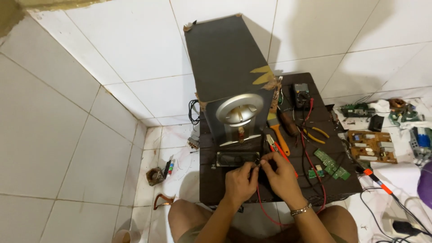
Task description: The person sits on the floor at a low bench repairing a speaker. They strip and twist wire ends by hand, solder a wire to a circuit board using a soldering iron, then attach multimeter test probes to a speaker component on the bench.
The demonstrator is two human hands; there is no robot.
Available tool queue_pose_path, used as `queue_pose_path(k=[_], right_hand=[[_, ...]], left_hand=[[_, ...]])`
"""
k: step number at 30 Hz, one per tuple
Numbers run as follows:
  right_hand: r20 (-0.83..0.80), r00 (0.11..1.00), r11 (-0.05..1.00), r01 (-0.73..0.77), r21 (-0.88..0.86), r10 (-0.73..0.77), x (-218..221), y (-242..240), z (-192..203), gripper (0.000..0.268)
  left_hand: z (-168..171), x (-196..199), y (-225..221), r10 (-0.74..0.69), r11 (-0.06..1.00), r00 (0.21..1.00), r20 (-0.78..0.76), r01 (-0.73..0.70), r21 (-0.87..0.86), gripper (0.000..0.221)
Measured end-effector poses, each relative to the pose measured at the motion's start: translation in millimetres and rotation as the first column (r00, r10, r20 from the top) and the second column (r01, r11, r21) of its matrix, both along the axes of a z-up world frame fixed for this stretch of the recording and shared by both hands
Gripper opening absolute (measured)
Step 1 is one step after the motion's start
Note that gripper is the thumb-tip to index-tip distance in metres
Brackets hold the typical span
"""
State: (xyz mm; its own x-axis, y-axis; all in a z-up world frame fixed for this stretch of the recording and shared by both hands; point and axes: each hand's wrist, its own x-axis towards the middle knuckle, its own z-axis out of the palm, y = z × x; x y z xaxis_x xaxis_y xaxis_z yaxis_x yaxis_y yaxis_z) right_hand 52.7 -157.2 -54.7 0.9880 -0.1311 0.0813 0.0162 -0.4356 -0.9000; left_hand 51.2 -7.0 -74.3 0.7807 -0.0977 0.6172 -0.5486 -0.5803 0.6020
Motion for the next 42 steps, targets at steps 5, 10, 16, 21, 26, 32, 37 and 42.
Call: queue_pose_path(k=[5,10,16,21,26,32,37,42], right_hand=[[0.021,0.998,0.998,-0.055,-0.043,0.056,9,1,2,0.007],[-0.002,0.998,0.998,-0.062,-0.028,0.062,12,-2,6,0.008],[0.042,0.996,0.996,-0.078,0.053,0.076,8,3,-1,0.008],[0.007,0.998,0.982,-0.064,0.179,0.064,9,0,-9,0.006],[0.065,0.994,0.965,-0.096,0.243,0.083,10,-3,-18,0.006],[0.230,0.972,0.995,0.062,-0.076,-0.043,2,6,1,0.011],[0.202,0.979,0.990,0.043,-0.132,-0.016,-4,8,5,0.011],[0.168,0.986,0.994,0.016,-0.106,0.002,-3,9,1,0.012]], left_hand=[[-14,2,0,0.005,0.997,1.000,-0.005,-0.005,0.076,0.008],[-13,3,-1,-0.016,0.997,1.000,-0.001,0.016,0.071,0.011],[-22,4,-1,-0.020,0.997,0.999,-0.042,0.023,0.076,0.016],[-14,3,-1,-0.006,0.998,0.999,-0.039,0.008,0.064,0.013],[-18,5,-2,-0.005,0.999,0.999,-0.039,0.007,0.050,0.012],[-6,1,-2,-0.026,1.000,0.999,-0.045,0.026,0.008,0.011],[-9,3,-1,-0.026,0.999,0.999,-0.033,0.027,0.024,0.010],[-8,2,-1,-0.024,0.999,1.000,-0.010,0.024,0.036,0.011]])
